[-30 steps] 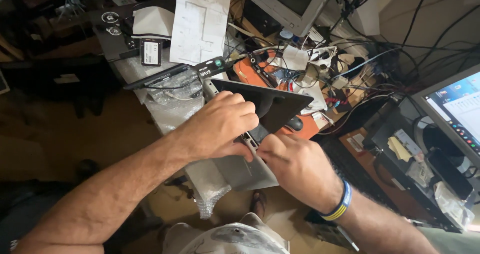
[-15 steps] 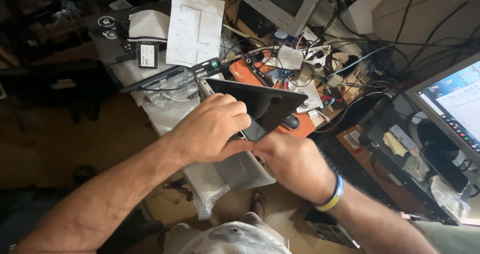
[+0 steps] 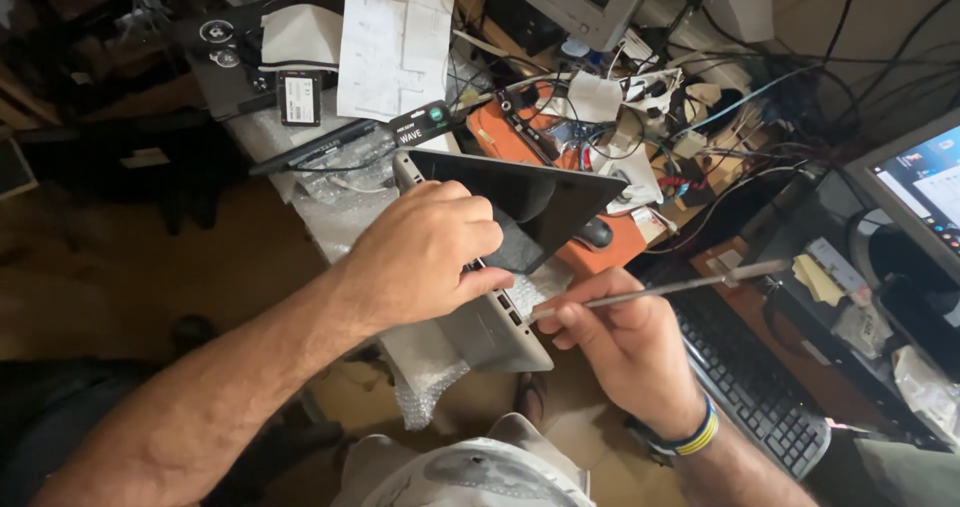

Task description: Repairing a laptop by prying open the bottom cover and inspecting the internal components and screen hinge.

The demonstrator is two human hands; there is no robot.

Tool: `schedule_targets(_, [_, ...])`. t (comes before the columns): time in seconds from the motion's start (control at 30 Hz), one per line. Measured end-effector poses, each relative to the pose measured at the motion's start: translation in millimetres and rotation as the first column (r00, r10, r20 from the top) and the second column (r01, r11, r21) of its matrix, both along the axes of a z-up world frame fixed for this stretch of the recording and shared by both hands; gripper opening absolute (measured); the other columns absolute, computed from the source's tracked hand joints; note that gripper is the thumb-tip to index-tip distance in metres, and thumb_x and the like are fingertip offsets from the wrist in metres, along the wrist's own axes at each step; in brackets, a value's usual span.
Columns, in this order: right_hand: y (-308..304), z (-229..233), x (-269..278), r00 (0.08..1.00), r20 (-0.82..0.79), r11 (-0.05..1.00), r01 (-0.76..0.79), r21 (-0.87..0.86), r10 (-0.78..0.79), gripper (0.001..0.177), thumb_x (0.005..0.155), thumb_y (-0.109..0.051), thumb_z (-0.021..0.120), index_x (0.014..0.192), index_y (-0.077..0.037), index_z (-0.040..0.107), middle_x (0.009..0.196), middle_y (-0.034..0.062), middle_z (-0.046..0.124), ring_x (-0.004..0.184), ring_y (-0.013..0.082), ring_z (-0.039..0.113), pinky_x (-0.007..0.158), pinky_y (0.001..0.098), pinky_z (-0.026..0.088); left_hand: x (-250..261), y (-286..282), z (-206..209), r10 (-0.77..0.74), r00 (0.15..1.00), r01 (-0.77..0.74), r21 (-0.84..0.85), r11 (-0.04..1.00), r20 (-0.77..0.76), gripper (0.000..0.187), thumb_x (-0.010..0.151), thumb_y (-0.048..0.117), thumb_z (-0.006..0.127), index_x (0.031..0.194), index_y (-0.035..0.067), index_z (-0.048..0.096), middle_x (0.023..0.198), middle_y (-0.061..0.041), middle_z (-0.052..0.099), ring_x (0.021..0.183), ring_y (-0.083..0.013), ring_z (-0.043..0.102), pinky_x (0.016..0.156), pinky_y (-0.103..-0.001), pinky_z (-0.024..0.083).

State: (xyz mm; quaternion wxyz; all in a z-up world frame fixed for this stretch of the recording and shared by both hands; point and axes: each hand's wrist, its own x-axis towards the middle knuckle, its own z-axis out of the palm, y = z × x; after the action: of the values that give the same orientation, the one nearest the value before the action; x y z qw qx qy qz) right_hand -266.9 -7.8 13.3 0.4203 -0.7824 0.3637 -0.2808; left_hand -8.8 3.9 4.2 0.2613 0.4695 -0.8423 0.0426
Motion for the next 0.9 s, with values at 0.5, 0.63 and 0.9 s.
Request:
schedule_targets(0.5, [-12.4, -49.4, 0.7, 0.887, 0.453, 0.876, -0.146, 0.460, -0.089, 0.017, 0.099, -0.017, 0.063, 0.097, -0.004, 0.053, 0.089, 0.0270, 0.079, 0.071, 0.0283, 0.078, 0.057, 0.0315, 0.064, 6.4, 7.0, 2.5, -0.053, 0.998, 0.053, 0.002, 0.999, -0.024, 0.070, 0.053, 0.066, 0.096, 0.079, 0.013, 0.058, 0.085, -0.002, 0.056, 0.085, -0.0253, 0.052, 0.079, -0.040, 0.045])
schedule_targets(0.63, [-15.5, -58.3, 0.2, 0.885, 0.430, 0.834, -0.094, 0.544, -0.181, 0.016, 0.099, -0.017, 0.064, 0.096, -0.006, 0.053, 0.088, 0.0269, 0.079, 0.069, 0.0274, 0.078, 0.053, 0.0306, 0.060, 5.9, 5.6, 1.5, -0.056, 0.998, 0.056, 0.008, 0.998, -0.014, 0.070, 0.056, 0.068, 0.093, 0.080, 0.013, 0.058, 0.085, -0.002, 0.056, 0.085, -0.0258, 0.052, 0.080, -0.041, 0.045])
schedule_targets(0.9, [-18.7, -68.0, 0.4, 0.880, 0.434, 0.810, -0.108, 0.577, -0.192, 0.016, 0.098, -0.020, 0.066, 0.094, -0.007, 0.056, 0.085, 0.0235, 0.079, 0.066, 0.0246, 0.075, 0.050, 0.0274, 0.056, 5.9, 4.6, 0.7, -0.058, 0.998, 0.058, -0.029, 0.998, -0.008, 0.071, 0.058, 0.072, 0.090, 0.079, 0.013, 0.056, 0.084, -0.002, 0.055, 0.083, -0.0259, 0.052, 0.079, -0.041, 0.045])
